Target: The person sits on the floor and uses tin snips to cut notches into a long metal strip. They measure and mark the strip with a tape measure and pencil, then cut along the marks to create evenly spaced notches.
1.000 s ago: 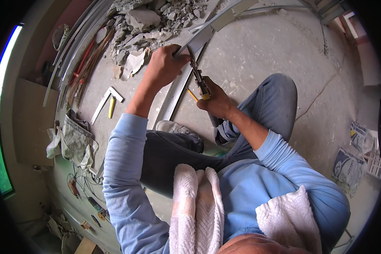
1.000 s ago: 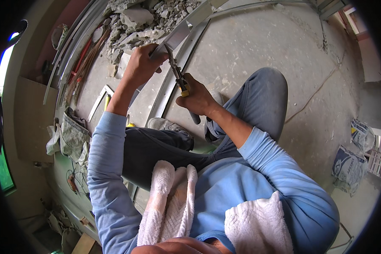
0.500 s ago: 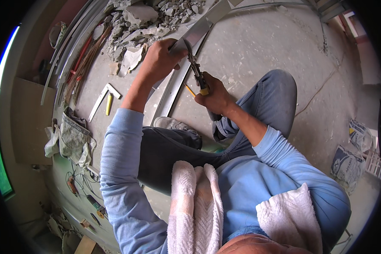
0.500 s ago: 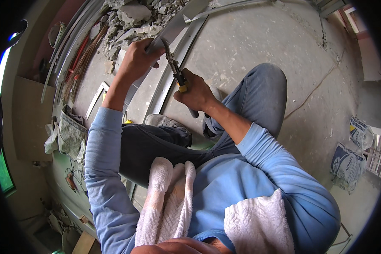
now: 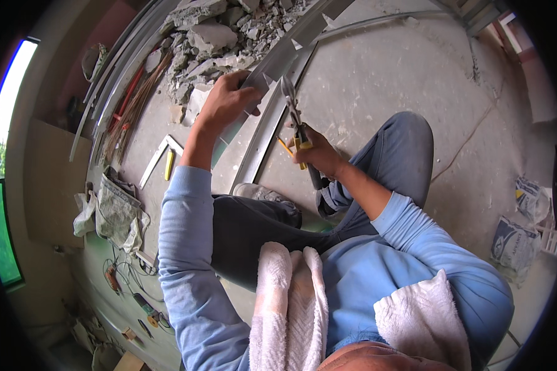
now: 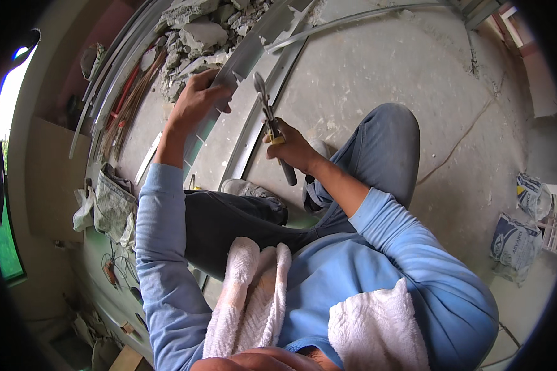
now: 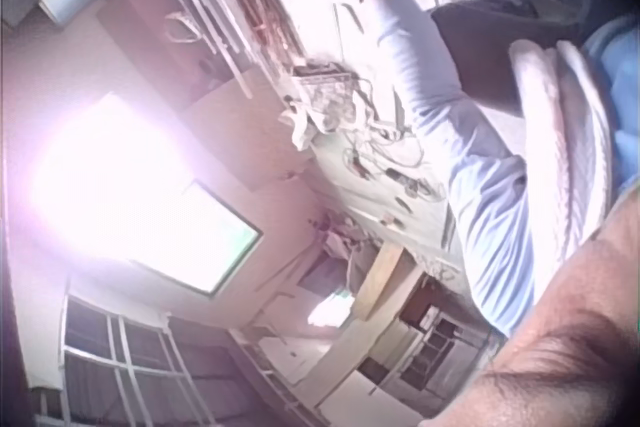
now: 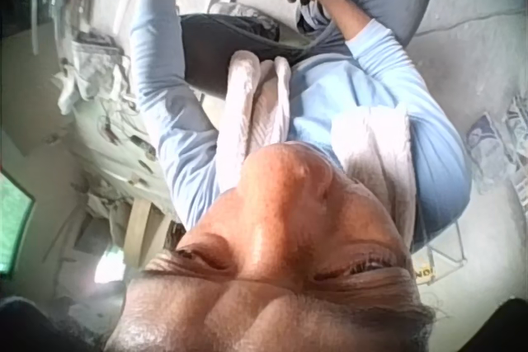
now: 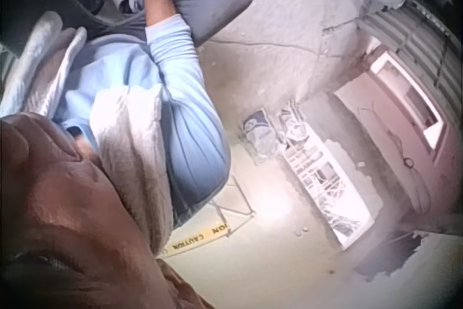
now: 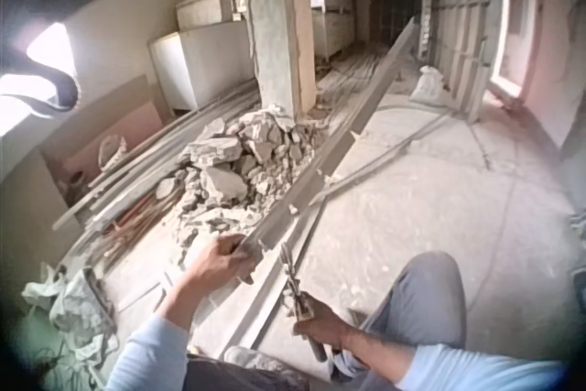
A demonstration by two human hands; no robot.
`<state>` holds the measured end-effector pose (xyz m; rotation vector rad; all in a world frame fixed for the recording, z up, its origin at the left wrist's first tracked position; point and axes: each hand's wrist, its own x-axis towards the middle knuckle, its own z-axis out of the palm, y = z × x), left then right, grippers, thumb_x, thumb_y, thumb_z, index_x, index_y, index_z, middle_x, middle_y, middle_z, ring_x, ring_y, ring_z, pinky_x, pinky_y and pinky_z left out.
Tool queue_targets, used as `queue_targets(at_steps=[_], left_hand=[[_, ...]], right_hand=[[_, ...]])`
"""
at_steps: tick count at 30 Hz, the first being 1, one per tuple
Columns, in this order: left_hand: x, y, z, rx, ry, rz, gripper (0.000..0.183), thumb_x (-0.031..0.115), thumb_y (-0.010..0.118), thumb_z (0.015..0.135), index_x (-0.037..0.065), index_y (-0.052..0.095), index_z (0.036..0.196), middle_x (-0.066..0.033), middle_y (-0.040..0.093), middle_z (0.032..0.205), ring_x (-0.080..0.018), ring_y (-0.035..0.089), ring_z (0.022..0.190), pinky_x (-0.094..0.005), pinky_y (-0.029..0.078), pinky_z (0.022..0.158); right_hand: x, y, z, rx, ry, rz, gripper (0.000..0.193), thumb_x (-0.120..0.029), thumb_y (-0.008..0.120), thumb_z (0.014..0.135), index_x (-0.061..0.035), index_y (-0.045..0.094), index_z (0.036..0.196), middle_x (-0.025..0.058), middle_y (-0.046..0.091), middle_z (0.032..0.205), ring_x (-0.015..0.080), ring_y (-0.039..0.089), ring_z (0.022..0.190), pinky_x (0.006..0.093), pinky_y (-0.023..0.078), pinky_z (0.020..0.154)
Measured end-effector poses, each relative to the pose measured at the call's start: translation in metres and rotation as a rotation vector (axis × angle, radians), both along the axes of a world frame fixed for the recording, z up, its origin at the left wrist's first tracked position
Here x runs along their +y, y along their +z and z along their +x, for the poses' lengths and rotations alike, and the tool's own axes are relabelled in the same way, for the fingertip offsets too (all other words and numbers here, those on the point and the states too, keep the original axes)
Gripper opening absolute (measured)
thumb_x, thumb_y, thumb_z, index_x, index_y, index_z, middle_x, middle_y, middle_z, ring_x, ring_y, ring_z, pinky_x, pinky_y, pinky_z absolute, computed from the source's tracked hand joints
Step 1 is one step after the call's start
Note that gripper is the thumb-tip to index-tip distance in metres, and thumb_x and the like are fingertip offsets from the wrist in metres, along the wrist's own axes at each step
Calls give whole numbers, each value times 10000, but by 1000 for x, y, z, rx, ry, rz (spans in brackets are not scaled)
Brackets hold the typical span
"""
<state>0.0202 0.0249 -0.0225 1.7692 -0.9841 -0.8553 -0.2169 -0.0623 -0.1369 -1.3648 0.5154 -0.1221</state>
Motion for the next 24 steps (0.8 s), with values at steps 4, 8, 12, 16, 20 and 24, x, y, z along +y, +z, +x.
queue_targets(at_steps=[4,8,12,16,20,24], left_hand=[[2,9,2,199,-31,25,384,125,651,873,-44,621,1217,-102,678,884,-188,693,677,-318,567,605],[4,16,-2,272,-29,53,396,124,657,887,-40,606,1243,-91,664,902,-177,682,704,-321,567,600],[4,17,-4,306,-46,30,406,116,650,900,-54,585,1264,-108,665,940,-178,673,735,-327,578,613],[2,14,-6,289,-51,37,279,109,631,930,-27,600,1171,-116,681,860,-205,681,682,-348,565,583],[1,9,-6,322,-88,23,263,96,615,931,-28,603,1163,-121,684,849,-207,677,678,-347,558,582],[0,2,-6,336,-114,14,308,94,609,929,-40,598,1206,-128,689,845,-211,679,680,-344,553,581]], right_hand=[[-18,10,23,-181,-243,474,691,-170,722,902,-109,423,1522,58,658,938,189,684,800,343,558,695],[-37,27,47,-310,-350,649,694,-118,743,889,-100,434,1510,56,650,942,184,673,783,339,557,699],[-29,35,58,-414,-349,607,683,-85,727,896,-142,440,1512,70,683,1034,187,676,856,350,563,721],[-24,34,67,-490,-390,575,547,-68,714,901,-133,495,1398,68,678,1016,199,684,893,377,584,763],[-29,27,76,-526,-378,525,268,-64,700,904,-59,595,1150,77,678,949,222,700,858,391,598,778],[-32,22,80,-554,-333,599,207,-52,717,883,-28,625,1067,101,689,913,262,708,829,422,595,777]])
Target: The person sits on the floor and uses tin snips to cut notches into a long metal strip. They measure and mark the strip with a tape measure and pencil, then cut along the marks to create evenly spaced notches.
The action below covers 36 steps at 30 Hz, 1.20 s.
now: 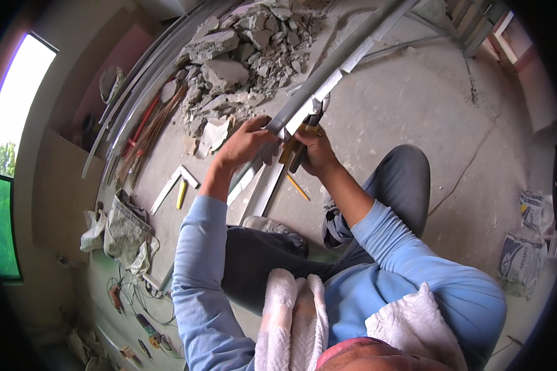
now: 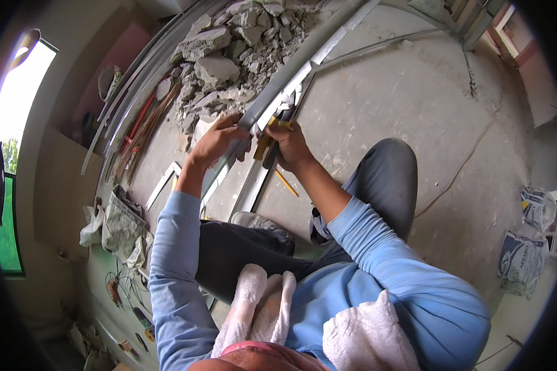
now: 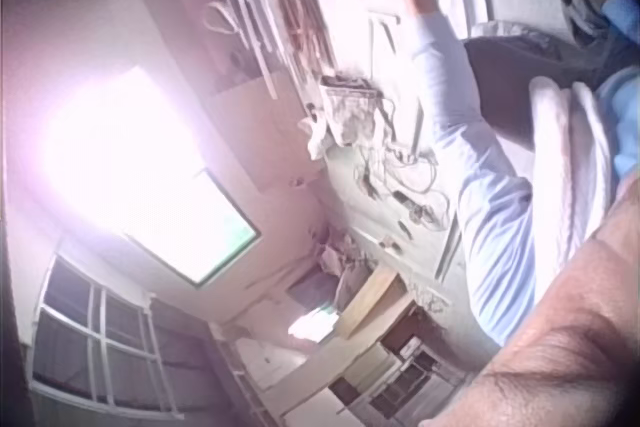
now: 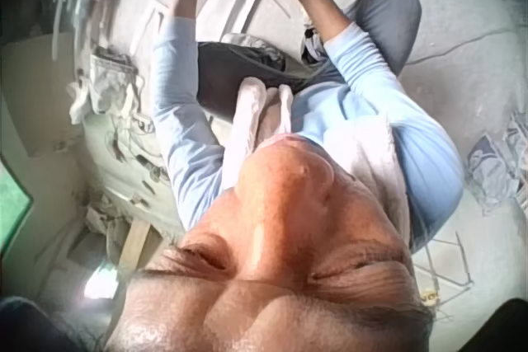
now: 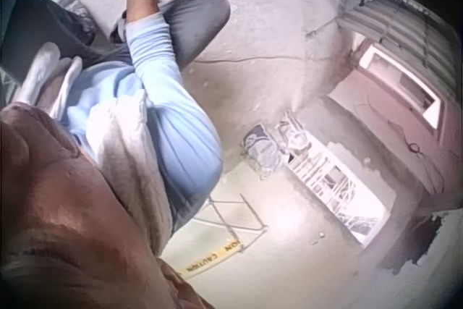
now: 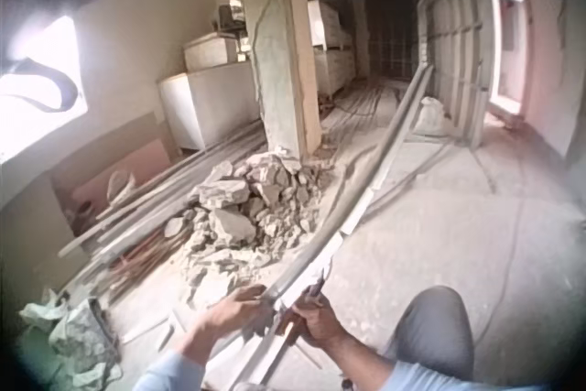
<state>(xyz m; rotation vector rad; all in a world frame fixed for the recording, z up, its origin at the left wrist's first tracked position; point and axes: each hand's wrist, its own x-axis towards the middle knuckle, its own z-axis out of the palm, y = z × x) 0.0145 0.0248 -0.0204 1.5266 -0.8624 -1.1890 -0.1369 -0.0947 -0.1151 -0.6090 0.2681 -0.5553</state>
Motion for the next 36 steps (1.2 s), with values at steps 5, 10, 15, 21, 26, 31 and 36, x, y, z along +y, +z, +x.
queue_targets(at_steps=[5,10,15,21,26,31,36], left_hand=[[0,0,2,8,-3,-9,361,76,595,904,-54,586,1241,-138,689,864,-219,685,666,-339,555,579],[0,1,-3,-102,-8,97,385,69,627,828,-49,584,1193,-137,682,860,-214,682,644,-335,553,567],[1,-3,1,23,-38,0,399,48,628,797,-47,582,1182,-134,676,850,-222,680,642,-338,558,568],[-1,3,-2,-40,-25,60,364,73,657,788,-25,617,1136,-113,680,874,-181,688,726,-323,562,636],[3,0,-7,-401,80,73,333,80,680,845,-7,620,1161,-105,702,891,-167,692,694,-327,558,609],[-2,-12,4,-697,71,46,381,110,678,811,-25,636,1164,-199,726,920,-280,720,862,-403,548,780],[1,-18,2,-686,34,41,388,49,637,798,-6,635,1183,-210,723,981,-292,711,944,-402,535,846]], right_hand=[[2,3,4,-4,59,1,116,-52,640,903,-14,639,1013,129,699,877,271,716,803,434,599,757],[-4,14,-5,106,139,80,119,-39,612,891,-10,650,999,124,698,866,260,706,785,422,590,738],[2,10,-4,16,28,-90,141,-40,621,878,-22,636,1018,90,686,868,216,691,781,388,577,745],[-4,-42,25,313,-172,-302,233,-10,653,806,-46,574,1022,49,644,859,153,646,741,321,536,684],[-25,-66,-3,642,-292,-76,298,0,672,839,-90,513,1073,97,661,952,229,697,833,354,576,739],[-40,-16,-15,120,-116,97,299,-124,739,896,-144,589,1154,105,701,1068,238,705,897,366,572,810],[-33,18,-1,137,-211,-109,357,-50,739,849,-122,593,1166,53,656,929,210,684,823,370,564,777]])
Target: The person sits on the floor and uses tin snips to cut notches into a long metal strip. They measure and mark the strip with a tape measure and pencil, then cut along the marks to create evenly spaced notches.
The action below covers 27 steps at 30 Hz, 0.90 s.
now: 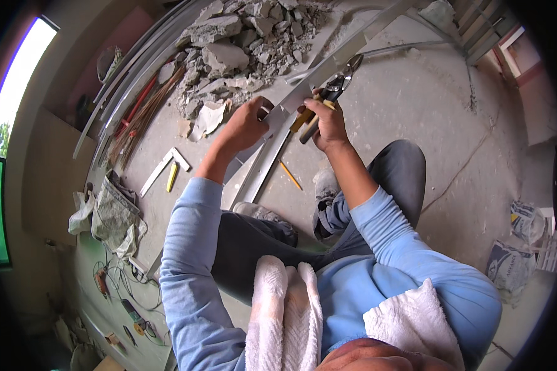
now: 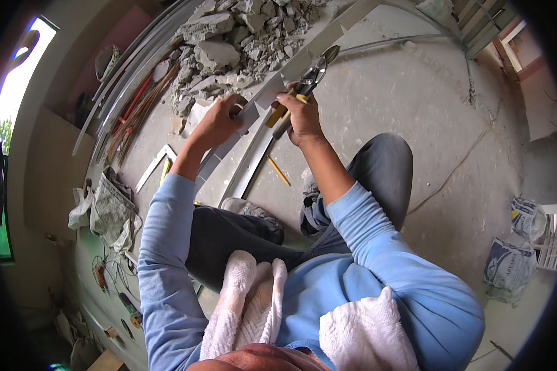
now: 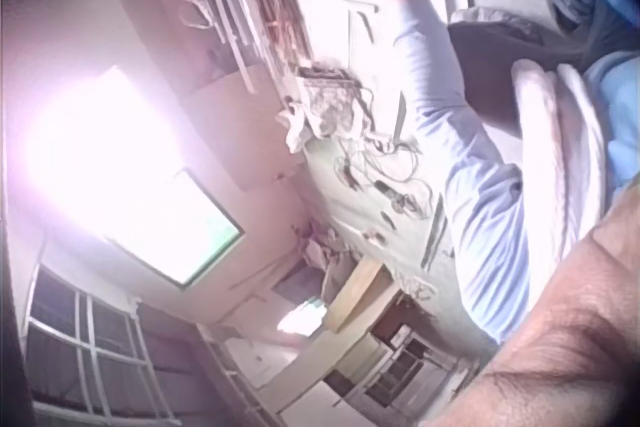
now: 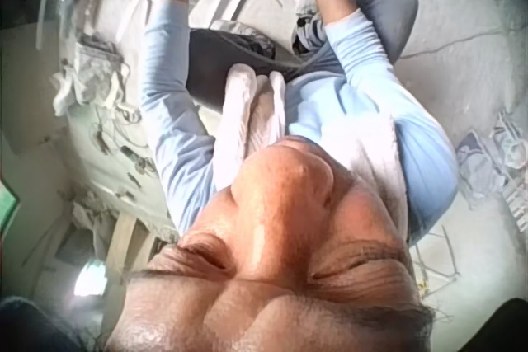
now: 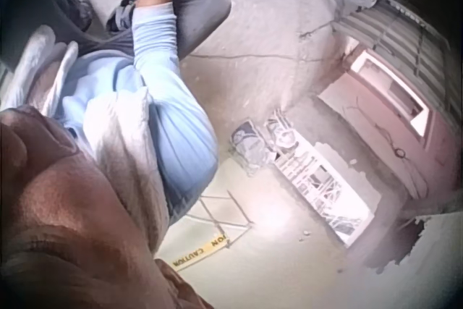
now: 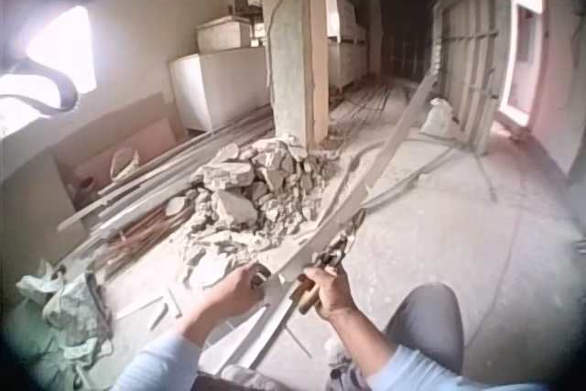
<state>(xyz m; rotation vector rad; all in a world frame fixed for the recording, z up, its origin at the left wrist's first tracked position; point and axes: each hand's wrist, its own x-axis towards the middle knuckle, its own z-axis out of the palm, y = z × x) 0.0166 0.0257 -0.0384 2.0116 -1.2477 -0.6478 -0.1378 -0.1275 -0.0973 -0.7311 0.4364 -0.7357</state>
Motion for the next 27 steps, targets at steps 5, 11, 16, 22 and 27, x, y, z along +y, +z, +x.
queue_targets(at_steps=[5,11,16,22,27], left_hand=[[13,-4,4,78,-49,-7,433,127,700,810,-4,636,1218,-174,731,1004,-260,699,922,-392,536,844],[45,-15,23,149,-99,269,440,368,763,882,2,693,1115,-133,750,981,-217,697,895,-368,529,818],[43,-26,22,32,-103,240,345,306,705,970,-6,685,1114,-86,742,880,-186,724,800,-345,540,789],[41,-15,19,250,37,21,352,281,691,987,-28,659,1154,-78,696,824,-168,710,698,-329,555,684],[39,-12,15,310,57,-29,370,290,683,998,-13,648,1207,-74,697,827,-144,702,695,-325,552,663]], right_hand=[[1,-3,8,45,-67,-68,281,3,683,837,-105,603,1084,62,669,923,204,686,785,350,578,725],[-21,9,7,38,-103,-160,342,-11,733,778,-66,611,1093,29,649,936,168,657,802,336,567,760],[-25,4,-6,75,-66,-315,346,-42,727,819,-58,583,1133,40,647,944,163,648,831,312,551,765],[27,-29,-63,561,174,-581,596,-70,767,781,-78,553,1337,32,646,960,122,628,864,281,542,802],[52,-23,-87,779,524,-898,434,-172,741,738,-15,619,1124,87,625,851,212,604,762,348,521,748]])
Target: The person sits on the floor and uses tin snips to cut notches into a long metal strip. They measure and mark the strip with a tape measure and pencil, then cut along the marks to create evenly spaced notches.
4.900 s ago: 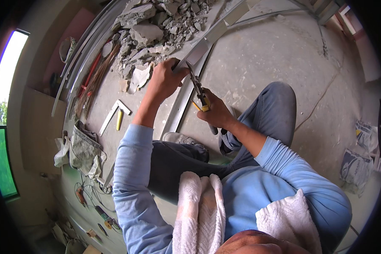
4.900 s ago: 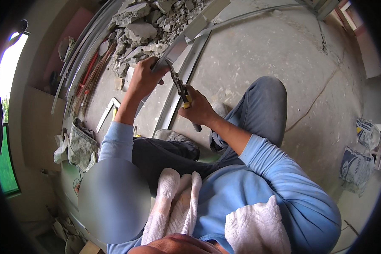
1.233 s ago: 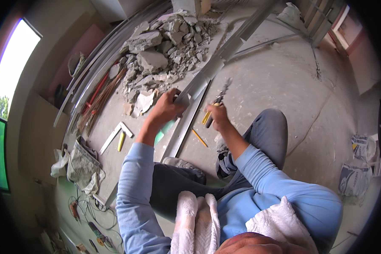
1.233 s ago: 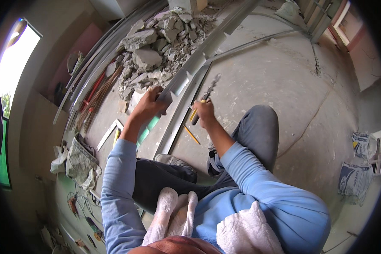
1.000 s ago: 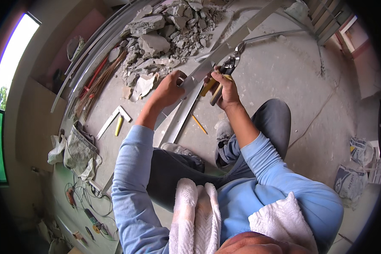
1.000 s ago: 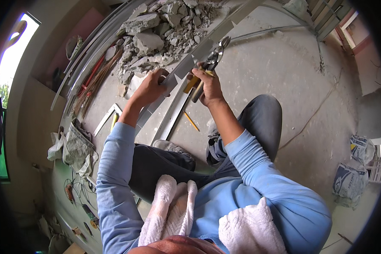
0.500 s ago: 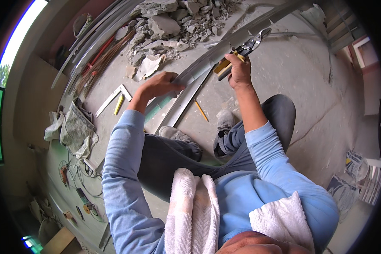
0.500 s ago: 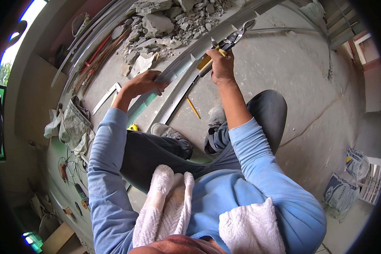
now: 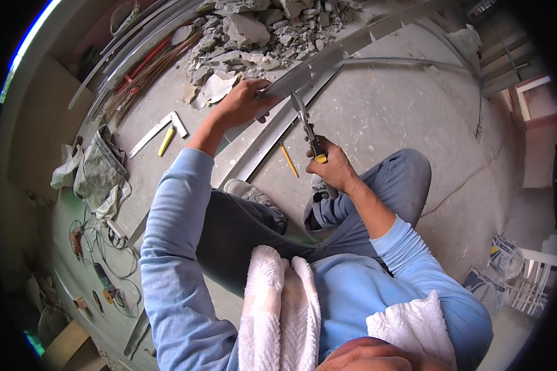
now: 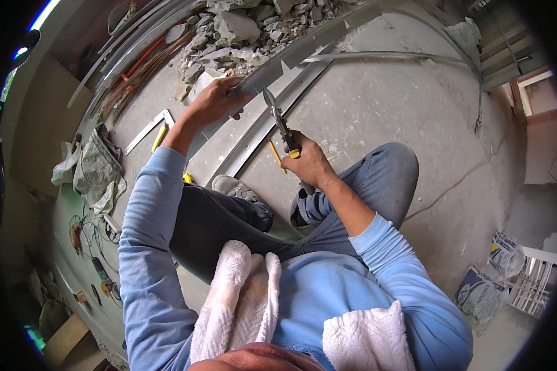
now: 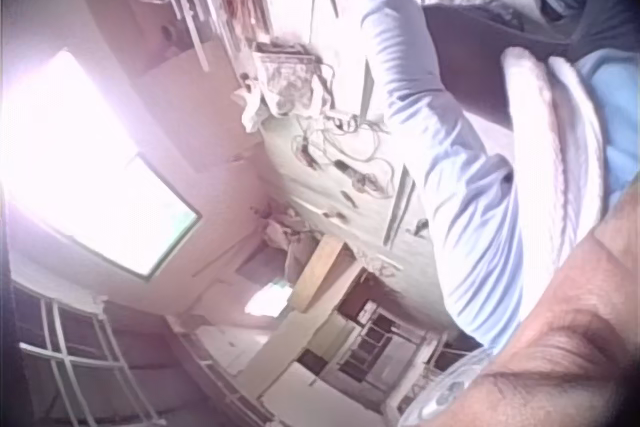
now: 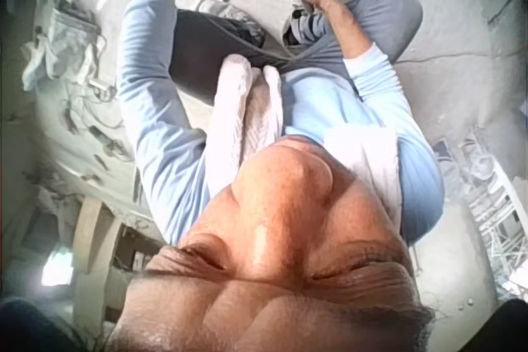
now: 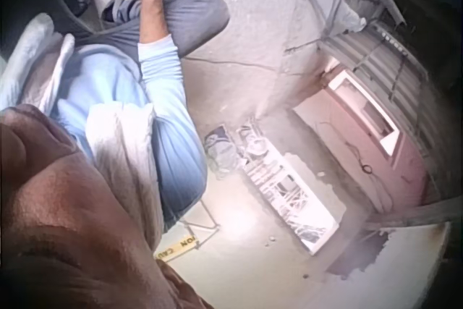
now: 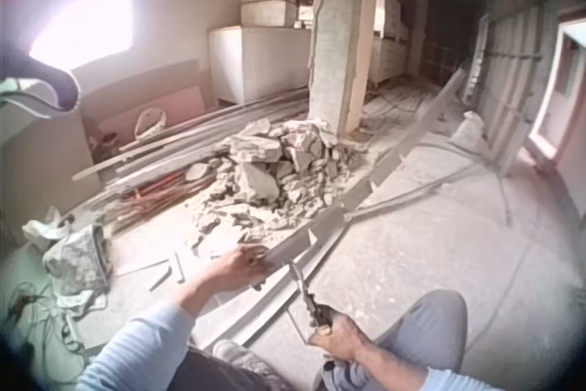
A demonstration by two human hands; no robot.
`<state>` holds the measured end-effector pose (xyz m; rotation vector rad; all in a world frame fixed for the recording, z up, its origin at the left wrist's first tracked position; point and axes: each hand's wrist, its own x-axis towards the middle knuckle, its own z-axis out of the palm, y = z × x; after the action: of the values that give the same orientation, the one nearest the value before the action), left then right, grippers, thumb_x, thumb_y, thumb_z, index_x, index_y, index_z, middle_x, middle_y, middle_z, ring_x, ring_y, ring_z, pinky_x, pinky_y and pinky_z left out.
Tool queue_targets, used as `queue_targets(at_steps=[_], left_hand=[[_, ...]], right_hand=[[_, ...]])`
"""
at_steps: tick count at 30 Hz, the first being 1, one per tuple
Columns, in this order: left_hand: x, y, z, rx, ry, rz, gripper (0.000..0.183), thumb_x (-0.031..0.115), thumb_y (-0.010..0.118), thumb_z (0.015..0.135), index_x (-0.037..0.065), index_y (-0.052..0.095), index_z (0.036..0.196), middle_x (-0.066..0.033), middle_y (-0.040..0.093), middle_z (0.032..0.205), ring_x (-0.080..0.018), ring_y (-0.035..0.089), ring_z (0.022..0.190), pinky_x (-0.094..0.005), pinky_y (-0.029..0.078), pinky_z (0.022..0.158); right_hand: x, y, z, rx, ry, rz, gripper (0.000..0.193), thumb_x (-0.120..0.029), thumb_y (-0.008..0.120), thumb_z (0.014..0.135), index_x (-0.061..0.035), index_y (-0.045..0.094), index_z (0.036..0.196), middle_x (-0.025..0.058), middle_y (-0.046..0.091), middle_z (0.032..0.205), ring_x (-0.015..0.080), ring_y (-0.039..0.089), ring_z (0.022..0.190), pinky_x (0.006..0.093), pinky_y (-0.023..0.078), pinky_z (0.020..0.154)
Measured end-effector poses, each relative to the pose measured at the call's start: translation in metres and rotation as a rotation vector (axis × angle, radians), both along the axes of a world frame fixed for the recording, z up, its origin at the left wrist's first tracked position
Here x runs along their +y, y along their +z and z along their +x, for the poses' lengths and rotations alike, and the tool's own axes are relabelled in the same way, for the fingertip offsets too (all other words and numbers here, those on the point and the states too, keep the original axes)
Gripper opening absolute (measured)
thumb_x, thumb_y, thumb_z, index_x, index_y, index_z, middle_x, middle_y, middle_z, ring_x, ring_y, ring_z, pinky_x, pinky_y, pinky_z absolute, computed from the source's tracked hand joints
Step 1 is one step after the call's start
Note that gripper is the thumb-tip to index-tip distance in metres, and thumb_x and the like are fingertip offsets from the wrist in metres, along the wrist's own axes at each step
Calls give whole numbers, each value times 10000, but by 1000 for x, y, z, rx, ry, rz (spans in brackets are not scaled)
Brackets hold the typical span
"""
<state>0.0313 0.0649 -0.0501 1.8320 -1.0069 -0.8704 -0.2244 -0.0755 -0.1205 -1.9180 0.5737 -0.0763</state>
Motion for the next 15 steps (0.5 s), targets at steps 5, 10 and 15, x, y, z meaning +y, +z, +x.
queue_targets(at_steps=[5,10,15], left_hand=[[3,0,-3,-85,17,12,365,292,677,1001,9,637,1228,-81,697,828,-147,702,687,-329,552,664],[2,-4,-3,-72,37,-35,284,215,692,985,-14,649,1149,-104,694,829,-171,708,660,-340,566,606],[-1,-6,-8,-76,13,-26,264,199,695,975,-19,643,1115,-102,686,826,-177,709,661,-346,564,602]], right_hand=[[-4,25,5,179,102,-8,537,-137,754,747,2,621,1248,82,703,1017,174,645,907,333,527,853],[-8,29,1,216,130,11,529,-153,752,744,22,617,1225,92,707,1026,181,650,916,334,530,855],[-9,28,4,232,168,-4,529,-182,748,742,33,614,1207,109,709,1022,203,653,911,342,531,854]])
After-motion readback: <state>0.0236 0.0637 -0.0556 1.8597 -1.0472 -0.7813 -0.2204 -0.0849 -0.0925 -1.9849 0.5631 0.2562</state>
